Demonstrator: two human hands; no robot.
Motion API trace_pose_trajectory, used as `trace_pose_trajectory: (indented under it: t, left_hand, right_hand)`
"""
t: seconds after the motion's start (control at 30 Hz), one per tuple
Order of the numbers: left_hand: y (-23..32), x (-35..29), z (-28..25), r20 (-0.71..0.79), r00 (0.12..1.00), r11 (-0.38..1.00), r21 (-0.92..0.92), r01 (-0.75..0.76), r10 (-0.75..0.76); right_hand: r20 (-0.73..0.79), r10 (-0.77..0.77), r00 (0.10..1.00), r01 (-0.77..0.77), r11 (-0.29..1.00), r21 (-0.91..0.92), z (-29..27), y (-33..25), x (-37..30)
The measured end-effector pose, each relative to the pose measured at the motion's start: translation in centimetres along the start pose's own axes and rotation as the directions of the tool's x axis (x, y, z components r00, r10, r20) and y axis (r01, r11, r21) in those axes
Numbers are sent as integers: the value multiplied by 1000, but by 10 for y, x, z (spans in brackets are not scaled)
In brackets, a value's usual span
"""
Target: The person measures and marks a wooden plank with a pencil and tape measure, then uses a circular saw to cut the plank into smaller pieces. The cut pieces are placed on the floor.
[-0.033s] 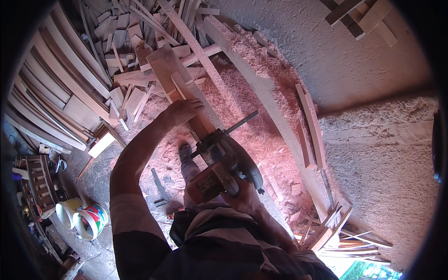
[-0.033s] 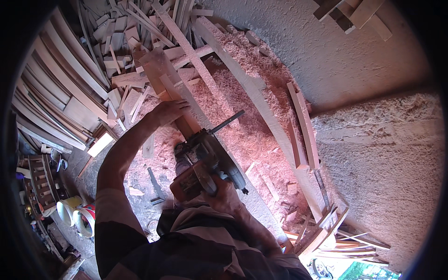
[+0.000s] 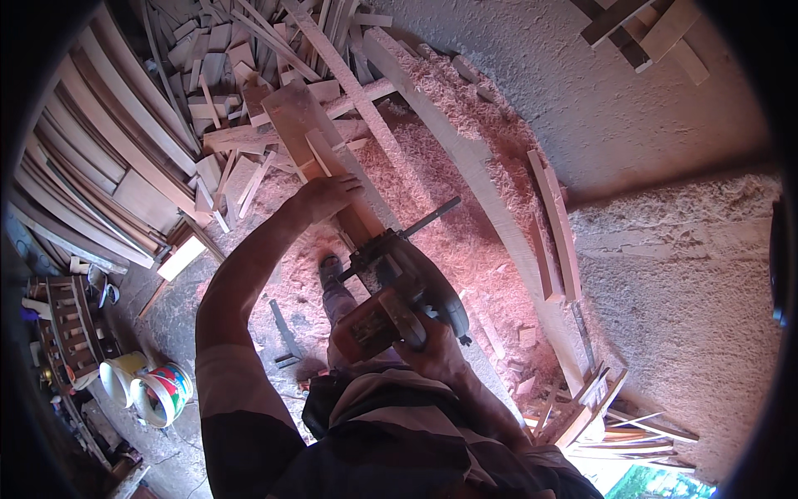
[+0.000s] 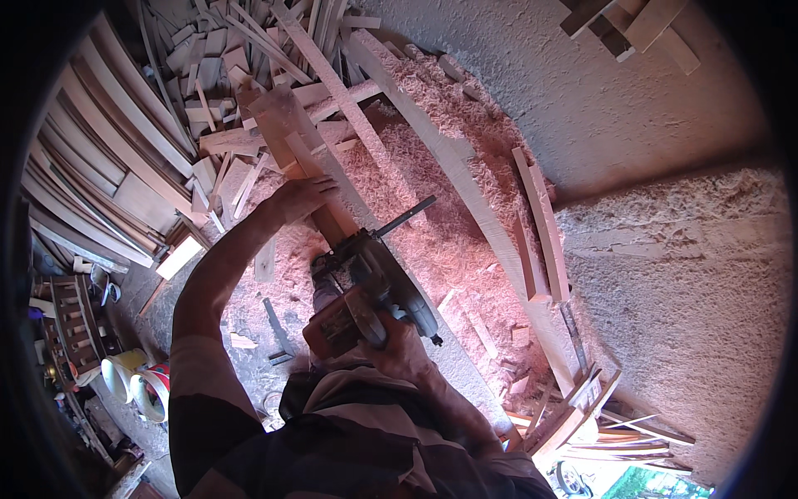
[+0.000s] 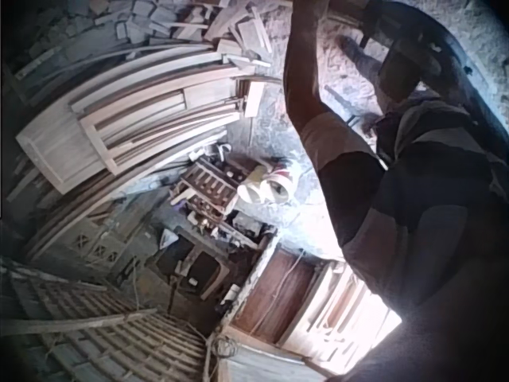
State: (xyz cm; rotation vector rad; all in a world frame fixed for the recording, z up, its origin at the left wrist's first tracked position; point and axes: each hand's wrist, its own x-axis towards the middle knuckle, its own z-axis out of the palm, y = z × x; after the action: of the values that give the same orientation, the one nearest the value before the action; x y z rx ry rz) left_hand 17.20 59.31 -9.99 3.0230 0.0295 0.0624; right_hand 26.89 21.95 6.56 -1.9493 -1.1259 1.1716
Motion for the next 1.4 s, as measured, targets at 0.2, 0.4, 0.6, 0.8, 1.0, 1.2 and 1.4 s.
trace_pose_trajectory:
  t: [0.2,0.4,0.6,0.8,1.0,1.2,1.4]
  left_hand:
    - [-13,-2,-1,0,1000,999,42,20,-20]
    - [-35,3,-9,-9,998,998,35,55,-55]
    - [-46,3,-13,1,999,999,39,35,-35]
    - [-50,2,-12,-3,1000,999,45,26,-26]
    - [-53,3,-15,2,1000,999,23,-30,30]
    - [-57,4,-15,28,998,997,-53,-47,48]
    - [-65,1,-7,-6,997,997,-25,-72,72]
  right_hand:
    - [-15,-50,999,50,999,18,0,-10,14]
    - [-12,-49,999,49,999,23,1,-12,37]
    - [12,29,1000,-29,1000,7,1,-27,49]
    - [7,-2,1000,2,1000,27,0,-32,53]
    - [9,38,999,-38,999,10,4,-30,56]
    - [2,48,999,-48,999,3,3,-44,65]
    - [-14,46,999,-46,999,-16,6,-48,76]
